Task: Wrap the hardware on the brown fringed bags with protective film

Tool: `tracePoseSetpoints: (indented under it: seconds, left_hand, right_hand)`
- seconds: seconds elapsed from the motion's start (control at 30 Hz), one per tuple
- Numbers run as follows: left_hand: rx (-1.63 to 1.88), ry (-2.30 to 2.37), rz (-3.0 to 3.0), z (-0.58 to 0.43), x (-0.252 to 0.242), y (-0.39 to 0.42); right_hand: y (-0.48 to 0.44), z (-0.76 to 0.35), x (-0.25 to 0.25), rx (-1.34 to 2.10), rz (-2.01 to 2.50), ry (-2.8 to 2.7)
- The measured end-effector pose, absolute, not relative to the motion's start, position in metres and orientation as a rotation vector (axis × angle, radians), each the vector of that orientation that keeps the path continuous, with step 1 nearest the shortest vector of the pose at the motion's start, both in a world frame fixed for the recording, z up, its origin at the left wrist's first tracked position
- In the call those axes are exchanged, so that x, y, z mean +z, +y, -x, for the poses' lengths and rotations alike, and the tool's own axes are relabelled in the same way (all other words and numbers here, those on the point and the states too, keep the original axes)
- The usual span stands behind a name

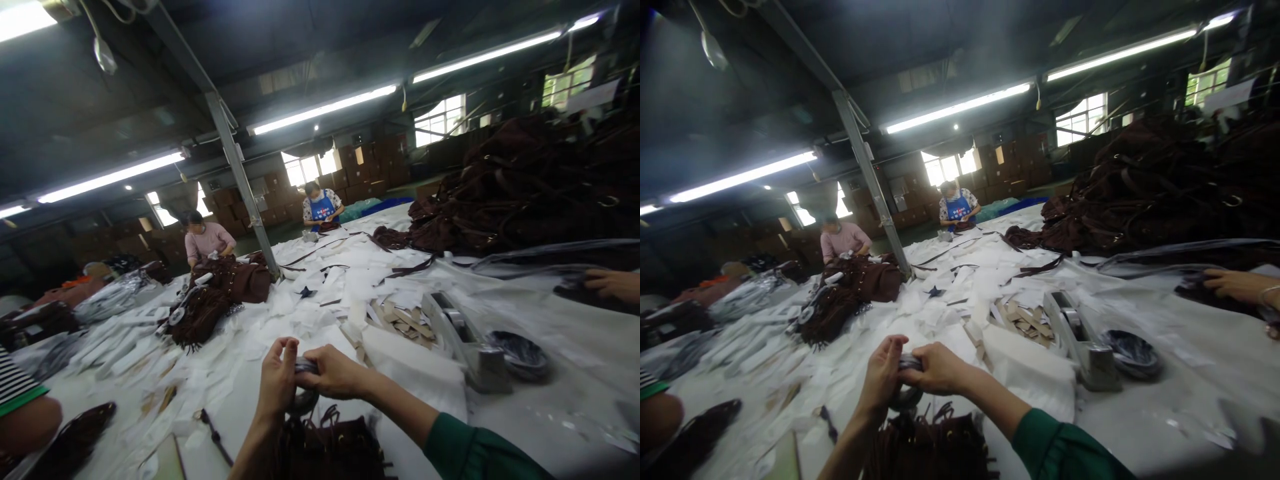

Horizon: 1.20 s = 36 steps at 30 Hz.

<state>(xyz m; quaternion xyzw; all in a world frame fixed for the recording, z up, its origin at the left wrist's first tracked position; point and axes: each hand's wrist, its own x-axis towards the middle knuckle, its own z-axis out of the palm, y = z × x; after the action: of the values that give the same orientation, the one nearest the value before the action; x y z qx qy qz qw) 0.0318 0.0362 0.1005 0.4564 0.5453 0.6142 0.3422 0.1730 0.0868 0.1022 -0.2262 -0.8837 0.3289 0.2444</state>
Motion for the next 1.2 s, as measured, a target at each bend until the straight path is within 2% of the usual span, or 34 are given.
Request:
tracePoseSetpoints:
  seconds: [0.13, 0.23, 0.37, 0.43, 0.5, 0.67, 0.8, 0.9, 1.07, 1.2]
  left_hand:
    - [1.61, 1.482, -0.935, -0.029, 0.091, 0.039]
    - [1.541, 1.433, -0.979, -0.025, 0.091, 0.037]
    - [1.161, 1.37, -1.272, -0.017, 0.096, 0.031]
    - [1.068, 1.357, -1.346, -0.016, 0.096, 0.03]
    - [1.137, 1.351, -1.274, -0.016, 0.093, 0.031]
    - [1.568, 1.154, -0.75, -0.029, 0.085, 0.035]
    - [1.703, 1.08, -0.473, -0.038, 0.077, 0.038]
    - [1.665, 1.224, -0.747, -0.033, 0.069, 0.037]
    - [1.201, 1.415, -1.529, -0.012, 0.08, 0.029]
    - [0.937, 1.347, -1.602, -0.002, 0.097, 0.014]
  right_hand:
    - [0.086, -0.178, 0.09, 1.03, 0.624, -2.348]
    - [0.082, -0.179, 0.087, 0.81, 0.754, -2.457]
    - [0.076, -0.18, 0.089, 0.409, 0.875, -2.704]
    - [0.076, -0.181, 0.092, 0.383, 0.845, -2.731]
    - [0.078, -0.181, 0.094, 0.517, 0.794, -2.652]
    - [0.081, -0.175, 0.091, 0.937, 0.719, -2.339]
    - [0.081, -0.17, 0.077, 0.973, 0.784, -2.218]
    - [0.082, -0.177, 0.072, 0.784, 0.869, -2.383]
    - [0.084, -0.186, 0.08, 0.212, 0.964, -2.71]
    - [0.087, -0.184, 0.087, -0.008, 0.799, -2.861]
